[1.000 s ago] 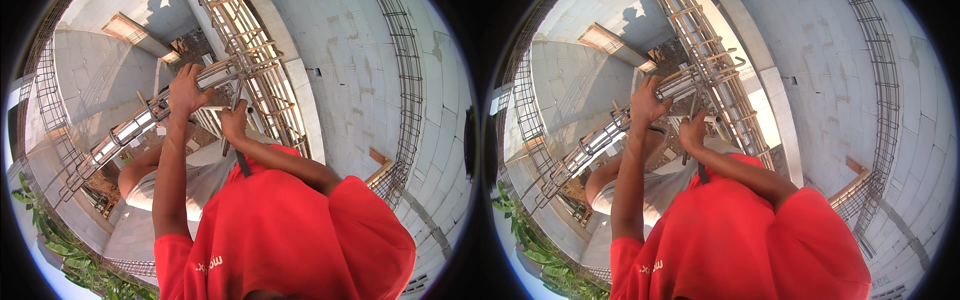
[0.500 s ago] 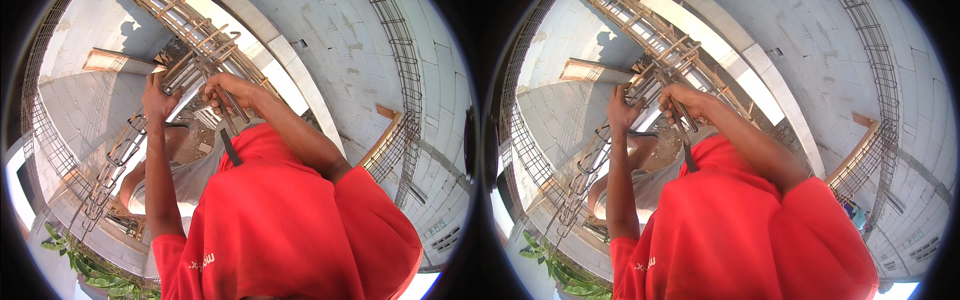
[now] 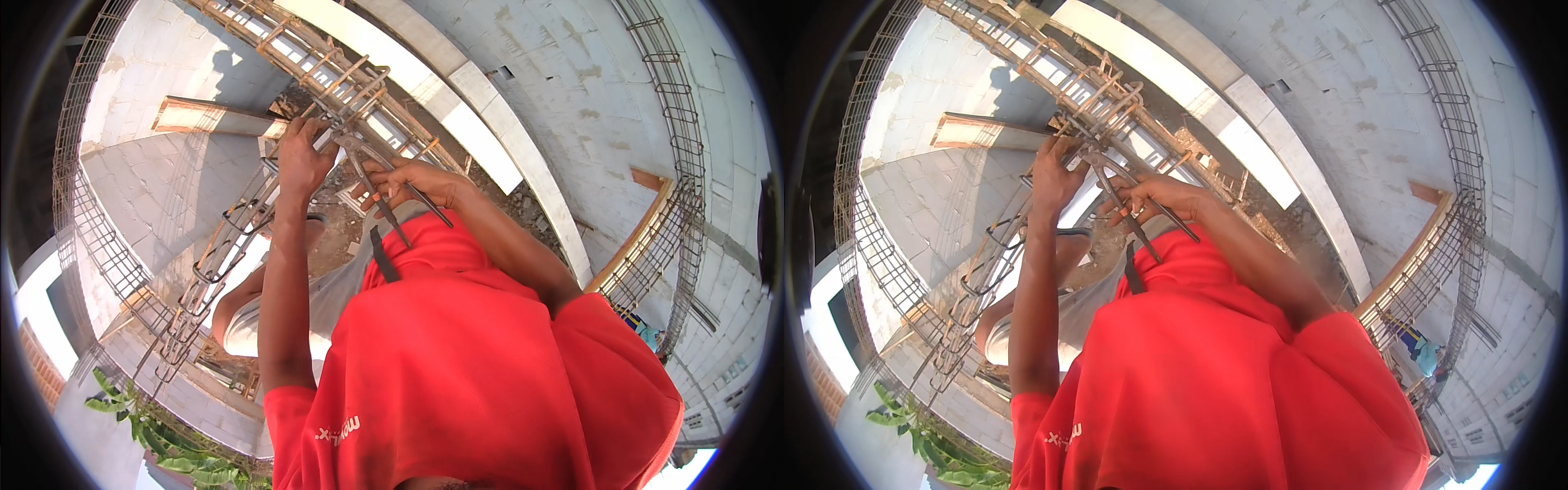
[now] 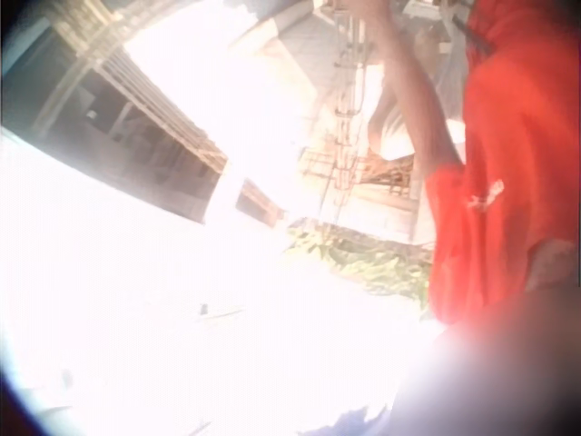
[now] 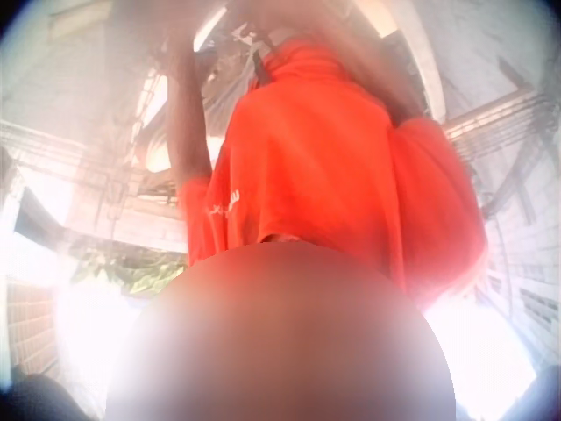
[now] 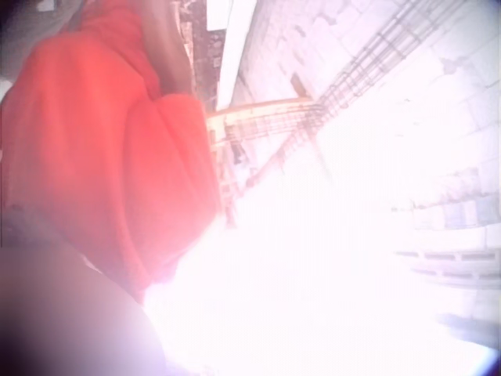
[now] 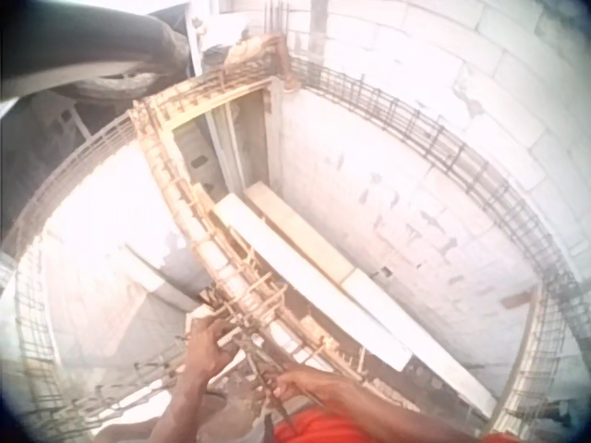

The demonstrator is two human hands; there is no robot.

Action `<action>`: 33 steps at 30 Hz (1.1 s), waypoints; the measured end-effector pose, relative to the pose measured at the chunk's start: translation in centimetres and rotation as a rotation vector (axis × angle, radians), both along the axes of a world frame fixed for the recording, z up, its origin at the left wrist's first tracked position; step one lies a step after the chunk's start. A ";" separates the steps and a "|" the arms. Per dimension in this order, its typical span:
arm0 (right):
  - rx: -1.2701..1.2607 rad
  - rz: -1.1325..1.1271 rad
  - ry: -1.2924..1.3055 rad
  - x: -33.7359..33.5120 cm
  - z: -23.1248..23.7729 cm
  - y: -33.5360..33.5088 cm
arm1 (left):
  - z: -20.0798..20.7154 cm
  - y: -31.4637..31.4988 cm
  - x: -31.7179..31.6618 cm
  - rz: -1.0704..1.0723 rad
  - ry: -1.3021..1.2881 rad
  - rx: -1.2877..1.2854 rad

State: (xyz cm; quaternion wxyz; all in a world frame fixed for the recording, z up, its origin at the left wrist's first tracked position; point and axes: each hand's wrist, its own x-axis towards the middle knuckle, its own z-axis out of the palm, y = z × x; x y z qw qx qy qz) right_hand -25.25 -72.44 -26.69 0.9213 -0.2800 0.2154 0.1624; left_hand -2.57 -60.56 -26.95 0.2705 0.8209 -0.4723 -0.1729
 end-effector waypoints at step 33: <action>-2.037 1.342 0.074 21.3 6.1 -13.6 | -4.5 -1.2 1.0 0.513 0.482 -0.099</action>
